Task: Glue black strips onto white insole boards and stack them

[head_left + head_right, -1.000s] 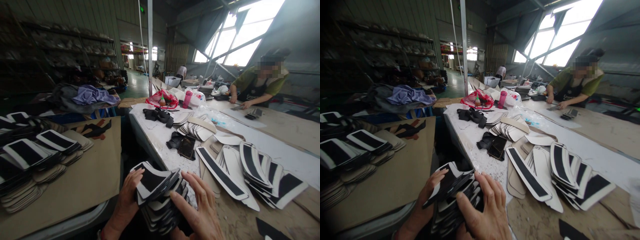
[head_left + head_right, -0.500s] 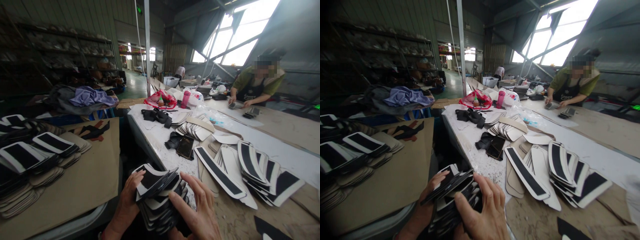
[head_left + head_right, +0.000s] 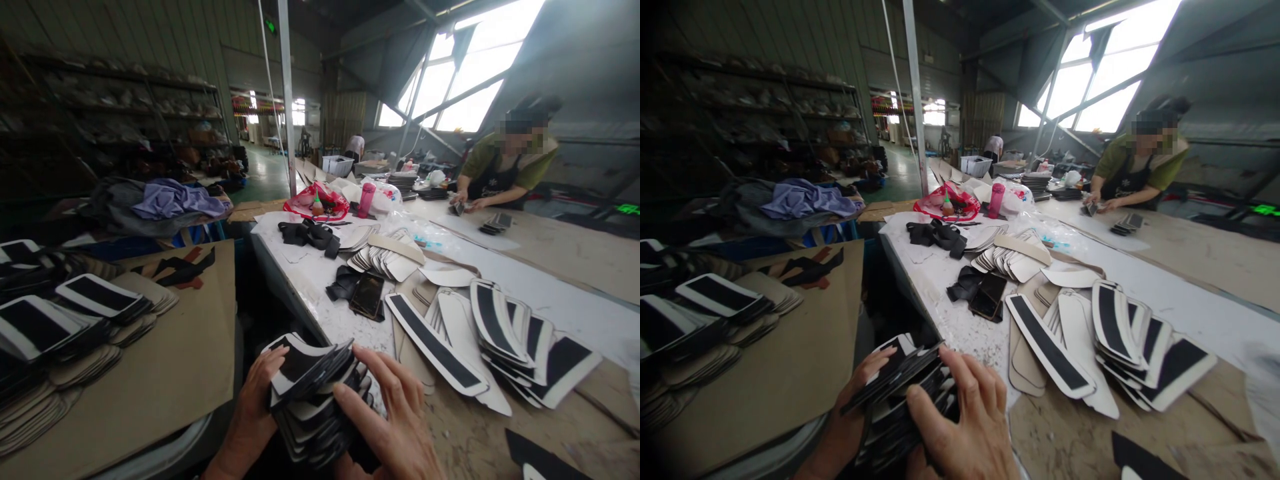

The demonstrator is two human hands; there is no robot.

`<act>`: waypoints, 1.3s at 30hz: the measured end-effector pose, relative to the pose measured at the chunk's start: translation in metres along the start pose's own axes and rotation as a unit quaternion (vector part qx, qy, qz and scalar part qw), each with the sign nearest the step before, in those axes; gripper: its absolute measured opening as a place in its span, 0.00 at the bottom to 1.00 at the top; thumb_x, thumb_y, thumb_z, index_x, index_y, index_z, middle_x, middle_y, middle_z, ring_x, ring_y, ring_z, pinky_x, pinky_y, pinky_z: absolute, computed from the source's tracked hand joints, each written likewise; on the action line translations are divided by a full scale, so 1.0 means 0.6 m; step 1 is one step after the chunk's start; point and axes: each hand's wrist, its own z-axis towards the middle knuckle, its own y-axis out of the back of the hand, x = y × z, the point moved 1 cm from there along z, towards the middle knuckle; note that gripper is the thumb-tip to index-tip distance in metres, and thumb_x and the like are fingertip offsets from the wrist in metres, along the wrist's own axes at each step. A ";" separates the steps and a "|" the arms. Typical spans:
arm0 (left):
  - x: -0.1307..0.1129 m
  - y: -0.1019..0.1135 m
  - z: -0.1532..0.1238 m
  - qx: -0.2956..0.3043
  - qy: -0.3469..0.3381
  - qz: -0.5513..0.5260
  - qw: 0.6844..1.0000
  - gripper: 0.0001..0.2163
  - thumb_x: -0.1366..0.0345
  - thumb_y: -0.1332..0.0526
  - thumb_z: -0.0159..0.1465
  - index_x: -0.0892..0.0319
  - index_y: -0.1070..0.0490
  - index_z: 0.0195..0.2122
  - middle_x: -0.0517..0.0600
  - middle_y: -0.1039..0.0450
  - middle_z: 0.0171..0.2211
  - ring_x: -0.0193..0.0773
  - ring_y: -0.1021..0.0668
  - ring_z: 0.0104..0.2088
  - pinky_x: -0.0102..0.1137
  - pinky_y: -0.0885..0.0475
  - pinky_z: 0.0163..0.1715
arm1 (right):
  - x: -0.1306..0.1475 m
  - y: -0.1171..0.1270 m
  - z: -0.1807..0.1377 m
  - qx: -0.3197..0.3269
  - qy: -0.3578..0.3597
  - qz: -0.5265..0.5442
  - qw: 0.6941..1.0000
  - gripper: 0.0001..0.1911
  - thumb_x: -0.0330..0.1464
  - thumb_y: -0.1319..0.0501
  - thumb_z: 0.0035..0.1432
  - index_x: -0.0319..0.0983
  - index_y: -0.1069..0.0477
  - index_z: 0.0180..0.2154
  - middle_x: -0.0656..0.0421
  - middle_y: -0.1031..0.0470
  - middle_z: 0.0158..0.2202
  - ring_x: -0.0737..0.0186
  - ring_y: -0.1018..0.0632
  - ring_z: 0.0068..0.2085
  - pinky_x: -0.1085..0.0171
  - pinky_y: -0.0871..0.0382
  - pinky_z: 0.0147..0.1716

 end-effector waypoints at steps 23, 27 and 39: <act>0.005 -0.012 -0.019 0.020 0.040 -0.025 0.999 0.17 0.67 0.43 0.62 0.57 0.41 0.52 0.56 0.33 0.50 0.44 0.31 0.52 0.43 0.32 0.53 | 0.000 0.002 0.000 0.014 -0.015 0.018 1.000 0.32 0.26 0.40 0.40 0.46 0.40 0.51 0.50 0.44 0.52 0.42 0.39 0.51 0.44 0.42 0.46; 0.004 -0.011 -0.015 0.023 0.029 -0.018 0.999 0.17 0.66 0.43 0.62 0.56 0.41 0.52 0.56 0.33 0.50 0.44 0.30 0.52 0.42 0.32 0.52 | -0.007 0.000 -0.001 0.007 -0.003 0.019 1.000 0.30 0.30 0.38 0.42 0.43 0.41 0.50 0.50 0.42 0.50 0.45 0.37 0.50 0.46 0.41 0.46; 0.005 -0.008 -0.013 0.013 0.028 -0.022 0.999 0.15 0.66 0.45 0.63 0.56 0.40 0.51 0.56 0.30 0.49 0.44 0.29 0.51 0.42 0.31 0.52 | -0.007 0.004 0.015 0.035 -0.007 -0.003 0.999 0.35 0.30 0.42 0.42 0.35 0.43 0.55 0.49 0.40 0.46 0.47 0.37 0.47 0.50 0.39 0.46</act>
